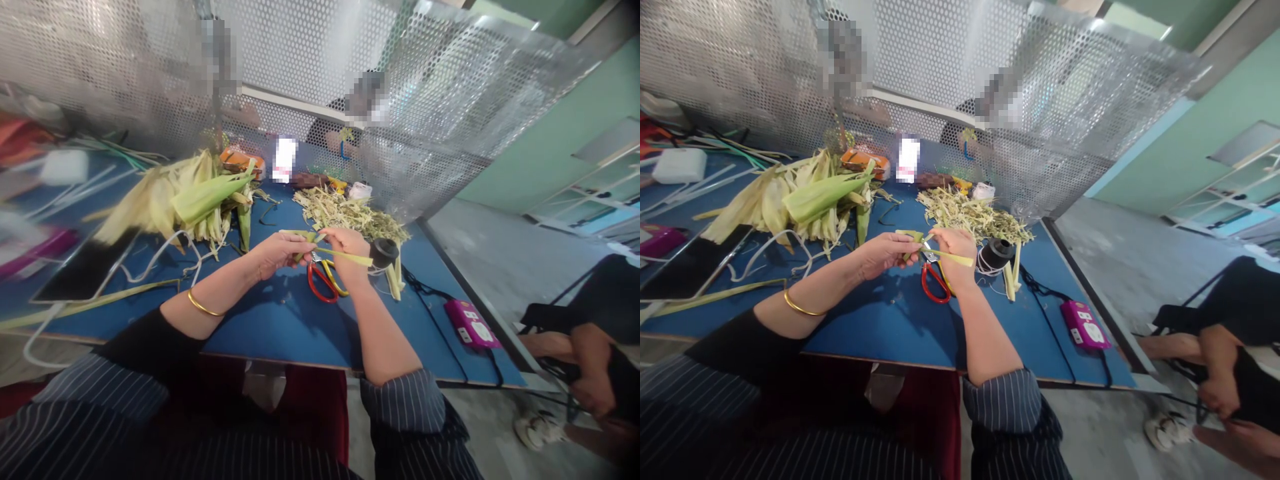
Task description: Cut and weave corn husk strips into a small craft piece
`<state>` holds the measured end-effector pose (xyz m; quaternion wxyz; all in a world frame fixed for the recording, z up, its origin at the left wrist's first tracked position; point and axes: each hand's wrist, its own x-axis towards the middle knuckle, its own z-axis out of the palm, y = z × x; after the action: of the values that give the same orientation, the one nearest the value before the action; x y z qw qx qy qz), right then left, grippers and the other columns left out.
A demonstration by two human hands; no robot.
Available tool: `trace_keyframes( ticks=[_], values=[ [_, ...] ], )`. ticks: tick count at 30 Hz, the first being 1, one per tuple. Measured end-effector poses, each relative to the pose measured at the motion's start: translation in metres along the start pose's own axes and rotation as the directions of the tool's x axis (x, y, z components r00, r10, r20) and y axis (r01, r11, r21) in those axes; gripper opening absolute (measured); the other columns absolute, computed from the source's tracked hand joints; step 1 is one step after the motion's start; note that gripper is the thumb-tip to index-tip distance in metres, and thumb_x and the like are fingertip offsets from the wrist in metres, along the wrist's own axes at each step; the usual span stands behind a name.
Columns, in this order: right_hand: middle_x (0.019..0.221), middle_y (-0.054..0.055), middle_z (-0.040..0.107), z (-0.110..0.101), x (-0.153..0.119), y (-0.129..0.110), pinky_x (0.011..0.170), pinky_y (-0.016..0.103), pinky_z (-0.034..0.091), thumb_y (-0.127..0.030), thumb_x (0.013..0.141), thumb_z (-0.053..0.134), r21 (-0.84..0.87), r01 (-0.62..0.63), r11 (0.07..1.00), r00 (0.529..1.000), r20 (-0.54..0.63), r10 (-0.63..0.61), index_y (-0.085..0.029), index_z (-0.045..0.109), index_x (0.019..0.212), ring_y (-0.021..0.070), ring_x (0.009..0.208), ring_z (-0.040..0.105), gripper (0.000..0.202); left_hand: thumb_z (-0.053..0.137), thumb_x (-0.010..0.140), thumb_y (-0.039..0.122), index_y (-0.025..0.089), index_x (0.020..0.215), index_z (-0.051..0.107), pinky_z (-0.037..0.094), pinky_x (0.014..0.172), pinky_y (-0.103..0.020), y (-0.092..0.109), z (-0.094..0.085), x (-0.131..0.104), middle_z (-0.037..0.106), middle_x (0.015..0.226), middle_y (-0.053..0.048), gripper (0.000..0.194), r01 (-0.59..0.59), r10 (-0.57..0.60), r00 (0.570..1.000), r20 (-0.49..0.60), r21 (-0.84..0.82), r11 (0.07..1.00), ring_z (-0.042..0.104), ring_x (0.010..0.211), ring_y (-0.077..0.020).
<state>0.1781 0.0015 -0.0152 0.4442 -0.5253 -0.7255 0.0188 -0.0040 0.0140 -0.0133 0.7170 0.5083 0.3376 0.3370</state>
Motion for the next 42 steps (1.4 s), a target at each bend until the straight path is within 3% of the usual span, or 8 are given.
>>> trace_keyframes(
  ticks=[8, 11, 15, 20, 24, 32, 39, 42],
  values=[
    [0.110, 0.010, 0.070, 0.002, 0.001, 0.009, 0.090, 0.037, 0.043, -0.029, 0.088, 0.050, -0.130, -0.061, 0.990, 0.997, 0.035, 0.066, -0.018, 0.068, 0.107, 0.0244, 0.102, 0.062, 0.028, 0.075, 0.072, 0.031, 0.011, 0.081, 0.068, 0.031, 0.041, -0.015, 0.001, 0.001, 0.001, 0.070, 0.081, -0.008, 0.023, -0.040, 0.026, 0.990, -0.141, -0.097, 0.994, 0.063, 0.063, -0.0088],
    [0.089, 0.009, 0.072, -0.003, -0.003, -0.003, 0.081, 0.036, 0.043, -0.036, 0.086, 0.054, -0.176, -0.174, 0.969, 0.985, -0.052, 0.167, -0.018, 0.070, 0.090, 0.0237, 0.084, 0.063, 0.025, 0.075, 0.071, 0.025, 0.012, 0.085, 0.067, 0.026, 0.038, -0.015, 0.009, 0.001, -0.001, 0.072, 0.092, -0.010, 0.021, -0.082, 0.045, 0.980, -0.192, -0.193, 0.978, 0.067, 0.073, -0.0120],
    [0.068, 0.001, 0.066, 0.002, -0.009, -0.023, 0.071, 0.029, 0.042, -0.046, 0.085, 0.054, 0.136, -0.204, 0.970, 0.979, 0.052, 0.198, -0.019, 0.068, 0.072, 0.0160, 0.067, 0.057, 0.033, 0.074, 0.068, 0.015, 0.012, 0.082, 0.063, 0.023, 0.037, -0.015, 0.014, 0.001, -0.003, 0.072, 0.099, -0.012, 0.017, -0.158, 0.106, 0.975, -0.194, -0.274, 0.949, 0.067, 0.072, -0.0117],
    [0.072, 0.001, 0.066, 0.025, -0.016, -0.031, 0.071, 0.028, 0.043, -0.050, 0.074, 0.066, 0.522, -0.421, 0.742, 0.903, 0.314, 0.292, -0.017, 0.068, 0.076, 0.0144, 0.068, 0.054, 0.033, 0.073, 0.071, 0.019, 0.011, 0.075, 0.064, 0.023, 0.035, -0.014, 0.007, 0.003, -0.001, 0.072, 0.096, -0.011, 0.013, -0.190, 0.156, 0.974, -0.163, -0.224, 0.956, 0.054, 0.051, -0.0024],
    [0.062, 0.000, 0.060, 0.031, -0.019, -0.033, 0.070, 0.028, 0.043, -0.049, 0.069, 0.070, 0.619, -0.565, 0.546, 0.825, 0.435, 0.361, -0.017, 0.062, 0.063, 0.0135, 0.064, 0.052, 0.034, 0.073, 0.072, 0.019, 0.011, 0.083, 0.069, 0.024, 0.035, -0.013, 0.005, 0.002, 0.000, 0.072, 0.098, -0.012, 0.014, -0.185, 0.154, 0.972, -0.176, -0.175, 0.967, 0.063, 0.064, -0.0069],
    [0.052, -0.004, 0.047, 0.015, -0.018, -0.039, 0.057, 0.025, 0.034, -0.037, 0.081, 0.058, 0.367, -0.350, 0.862, 0.888, 0.424, 0.180, -0.018, 0.051, 0.054, 0.0098, 0.054, 0.041, 0.033, 0.071, 0.074, 0.018, 0.011, 0.074, 0.065, 0.021, 0.035, -0.013, 0.010, -0.003, 0.002, 0.073, 0.093, -0.012, 0.009, -0.222, 0.162, 0.945, -0.283, -0.194, 0.956, 0.067, 0.075, -0.0109],
    [0.063, -0.003, 0.056, 0.013, -0.021, -0.049, 0.062, 0.024, 0.036, -0.034, 0.084, 0.056, 0.275, -0.123, 0.954, 0.837, 0.544, -0.049, -0.019, 0.055, 0.059, 0.0103, 0.061, 0.049, 0.030, 0.068, 0.077, 0.016, 0.007, 0.080, 0.068, 0.020, 0.035, -0.013, 0.008, -0.007, 0.005, 0.071, 0.090, -0.013, 0.009, -0.196, 0.118, 0.941, -0.318, -0.224, 0.955, 0.066, 0.074, -0.0111],
    [0.061, -0.003, 0.054, 0.011, -0.021, -0.044, 0.059, 0.025, 0.034, -0.041, 0.087, 0.054, 0.164, -0.078, 0.983, 0.870, 0.492, -0.013, -0.019, 0.054, 0.059, 0.0105, 0.058, 0.046, 0.035, 0.069, 0.075, 0.017, 0.008, 0.079, 0.069, 0.021, 0.035, -0.013, 0.008, -0.008, 0.005, 0.071, 0.091, -0.012, 0.010, -0.194, 0.120, 0.944, -0.308, -0.225, 0.955, 0.064, 0.069, -0.0090]
  ],
)
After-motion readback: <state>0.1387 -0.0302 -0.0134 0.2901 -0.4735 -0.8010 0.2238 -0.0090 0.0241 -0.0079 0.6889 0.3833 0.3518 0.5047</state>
